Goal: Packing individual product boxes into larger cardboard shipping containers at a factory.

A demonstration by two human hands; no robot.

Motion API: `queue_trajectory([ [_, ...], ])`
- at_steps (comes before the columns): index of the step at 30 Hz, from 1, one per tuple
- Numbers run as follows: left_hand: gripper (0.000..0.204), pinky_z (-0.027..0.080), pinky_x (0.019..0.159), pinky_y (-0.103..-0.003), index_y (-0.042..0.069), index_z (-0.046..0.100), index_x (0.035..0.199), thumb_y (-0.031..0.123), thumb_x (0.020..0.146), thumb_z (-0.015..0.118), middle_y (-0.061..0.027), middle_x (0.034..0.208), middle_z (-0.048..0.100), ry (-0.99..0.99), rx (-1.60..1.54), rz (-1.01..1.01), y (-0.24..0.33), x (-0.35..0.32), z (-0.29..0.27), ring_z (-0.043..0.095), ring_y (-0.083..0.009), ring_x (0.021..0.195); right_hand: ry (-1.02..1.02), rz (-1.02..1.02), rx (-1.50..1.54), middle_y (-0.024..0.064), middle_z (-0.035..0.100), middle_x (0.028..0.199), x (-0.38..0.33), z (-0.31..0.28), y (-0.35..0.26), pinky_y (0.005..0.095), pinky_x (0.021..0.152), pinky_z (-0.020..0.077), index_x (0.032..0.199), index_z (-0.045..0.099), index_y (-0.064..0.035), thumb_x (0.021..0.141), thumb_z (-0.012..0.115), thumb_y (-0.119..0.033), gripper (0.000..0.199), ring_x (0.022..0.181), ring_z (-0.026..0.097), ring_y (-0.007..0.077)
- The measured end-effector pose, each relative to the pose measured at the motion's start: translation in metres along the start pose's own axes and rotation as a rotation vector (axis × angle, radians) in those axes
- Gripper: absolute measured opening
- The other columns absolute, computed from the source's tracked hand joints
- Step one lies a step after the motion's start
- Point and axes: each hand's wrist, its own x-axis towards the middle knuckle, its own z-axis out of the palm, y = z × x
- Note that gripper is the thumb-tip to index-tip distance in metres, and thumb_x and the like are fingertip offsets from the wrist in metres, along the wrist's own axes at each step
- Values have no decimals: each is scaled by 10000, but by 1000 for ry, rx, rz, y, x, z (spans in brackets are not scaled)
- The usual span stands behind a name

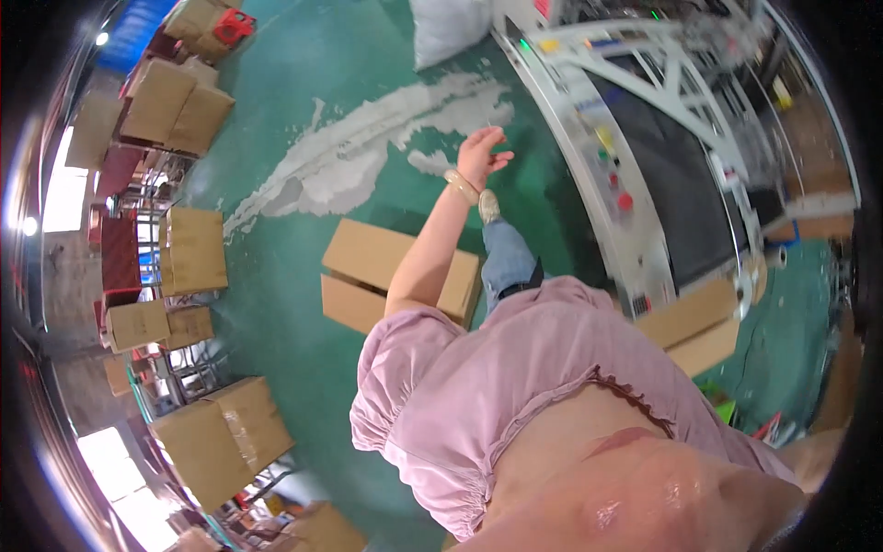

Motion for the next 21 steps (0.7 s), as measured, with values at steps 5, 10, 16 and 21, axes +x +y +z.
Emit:
queue_trajectory([
  [5,289,464,582,-210,48,535,1096,107,828,624,-15,967,582,-68,139,426,106,59,-37,592,-102,683,93,-365,-54,140,637,849,231,84,-79,378,612,503,918,605,-22,759,540,-146,212,779,626,292],
  [10,398,467,710,-233,17,488,1162,96,807,650,-62,1101,545,-133,228,893,297,81,-41,585,-111,832,86,-665,-89,138,635,842,435,126,-161,374,587,504,911,595,-16,752,542,-147,212,758,629,293],
  [16,505,467,857,-394,19,391,1271,255,863,571,-153,1215,504,-643,-410,843,458,131,-82,531,-265,1083,29,-974,-148,136,632,834,632,192,-221,370,558,504,902,582,-9,745,543,-148,213,733,633,295],
  [21,282,421,933,-411,36,527,1096,178,855,554,-87,1150,541,43,-629,793,466,236,-217,517,-233,1054,103,-1338,-79,72,636,692,772,320,-288,351,469,488,733,574,-45,699,562,-168,128,596,637,240],
])
